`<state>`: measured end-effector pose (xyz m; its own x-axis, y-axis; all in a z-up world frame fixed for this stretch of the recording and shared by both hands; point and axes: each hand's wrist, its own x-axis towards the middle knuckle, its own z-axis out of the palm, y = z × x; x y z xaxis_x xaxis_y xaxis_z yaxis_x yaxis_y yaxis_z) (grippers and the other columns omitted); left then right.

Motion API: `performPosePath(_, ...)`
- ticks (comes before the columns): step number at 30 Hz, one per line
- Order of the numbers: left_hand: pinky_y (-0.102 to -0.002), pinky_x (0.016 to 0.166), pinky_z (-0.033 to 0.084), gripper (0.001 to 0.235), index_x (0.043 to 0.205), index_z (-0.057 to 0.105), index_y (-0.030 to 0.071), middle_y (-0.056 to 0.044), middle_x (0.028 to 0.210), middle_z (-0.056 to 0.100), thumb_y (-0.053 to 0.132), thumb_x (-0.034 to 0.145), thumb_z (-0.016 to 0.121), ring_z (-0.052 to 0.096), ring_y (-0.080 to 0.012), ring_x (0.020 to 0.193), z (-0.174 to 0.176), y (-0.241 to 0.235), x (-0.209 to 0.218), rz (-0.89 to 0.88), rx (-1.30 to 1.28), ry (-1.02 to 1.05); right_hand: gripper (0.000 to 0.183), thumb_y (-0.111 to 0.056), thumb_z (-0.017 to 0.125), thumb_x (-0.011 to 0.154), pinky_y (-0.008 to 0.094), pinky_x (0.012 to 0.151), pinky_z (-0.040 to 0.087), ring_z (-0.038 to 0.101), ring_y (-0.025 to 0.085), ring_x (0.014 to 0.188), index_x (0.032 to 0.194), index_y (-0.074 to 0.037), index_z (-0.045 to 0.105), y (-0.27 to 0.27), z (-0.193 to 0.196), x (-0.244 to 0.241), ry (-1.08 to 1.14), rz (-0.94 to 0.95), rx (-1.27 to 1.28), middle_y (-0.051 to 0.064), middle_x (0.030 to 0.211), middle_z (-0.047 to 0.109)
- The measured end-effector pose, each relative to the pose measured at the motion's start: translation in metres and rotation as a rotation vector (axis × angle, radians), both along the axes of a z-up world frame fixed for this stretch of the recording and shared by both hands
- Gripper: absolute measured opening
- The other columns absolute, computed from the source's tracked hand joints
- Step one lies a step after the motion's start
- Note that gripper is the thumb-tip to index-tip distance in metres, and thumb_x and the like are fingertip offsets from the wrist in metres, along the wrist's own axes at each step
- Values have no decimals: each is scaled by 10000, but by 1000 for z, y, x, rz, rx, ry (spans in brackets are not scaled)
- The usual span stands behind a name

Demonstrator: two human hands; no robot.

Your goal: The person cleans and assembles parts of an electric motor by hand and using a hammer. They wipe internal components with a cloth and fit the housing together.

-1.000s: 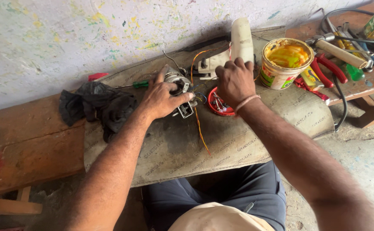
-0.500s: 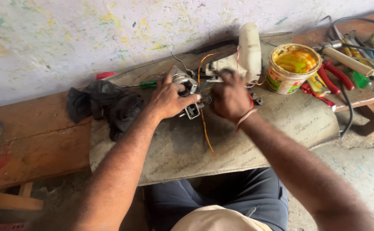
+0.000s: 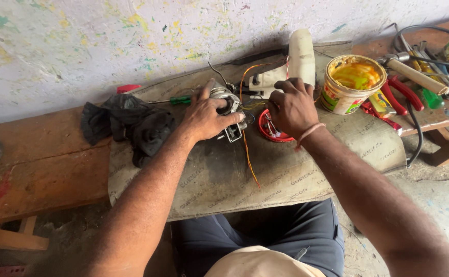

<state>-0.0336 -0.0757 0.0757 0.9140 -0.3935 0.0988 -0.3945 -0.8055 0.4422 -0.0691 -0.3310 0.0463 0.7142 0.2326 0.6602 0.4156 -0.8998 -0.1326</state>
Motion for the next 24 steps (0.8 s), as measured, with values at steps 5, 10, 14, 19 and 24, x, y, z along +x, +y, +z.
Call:
performPosePath(5, -650, 1170, 253, 671, 1172, 779, 191, -172, 1695, 152, 692, 726, 770, 109, -427, 1555, 3, 0, -1, 23, 24, 36, 350, -145, 787, 829, 470, 970, 449, 555, 357, 1130, 1154, -47, 702, 7, 8, -33, -42, 124, 187, 132, 1177, 671)
performPosePath(10, -642, 1178, 256, 652, 1165, 790, 213, -157, 1690, 167, 690, 720, 761, 128, -430, 1542, 0, 1, -3, 17, -1, 17, 296, -122, 770, 856, 457, 974, 458, 573, 316, 1137, 1137, -88, 684, 39, -19, -54, -65, 65, 258, 84, 1172, 676)
performPosePath(14, -641, 1182, 259, 659, 1162, 795, 212, -159, 1693, 162, 703, 724, 756, 132, -434, 1545, 3, 1, -1, 8, 5, 25, 431, -256, 792, 767, 531, 904, 412, 533, 357, 1142, 1164, -109, 713, 43, -16, -24, -85, -20, 32, 115, 1201, 650)
performPosePath(19, -656, 1174, 256, 721, 1192, 773, 186, -137, 1703, 153, 718, 706, 761, 133, -445, 1533, 7, 2, -1, 34, 21, 79, 298, -339, 762, 786, 551, 917, 397, 508, 380, 1106, 988, -120, 755, 48, -10, 10, 110, -70, -118, 146, 1105, 609)
performPosePath(24, -670, 1162, 236, 761, 1225, 756, 195, -145, 1682, 153, 730, 685, 776, 117, -454, 1527, 7, 3, -1, 16, -17, 62, 191, -273, 706, 823, 527, 933, 404, 502, 384, 1148, 921, -122, 769, 42, -16, 18, 186, 11, -176, 174, 1185, 603)
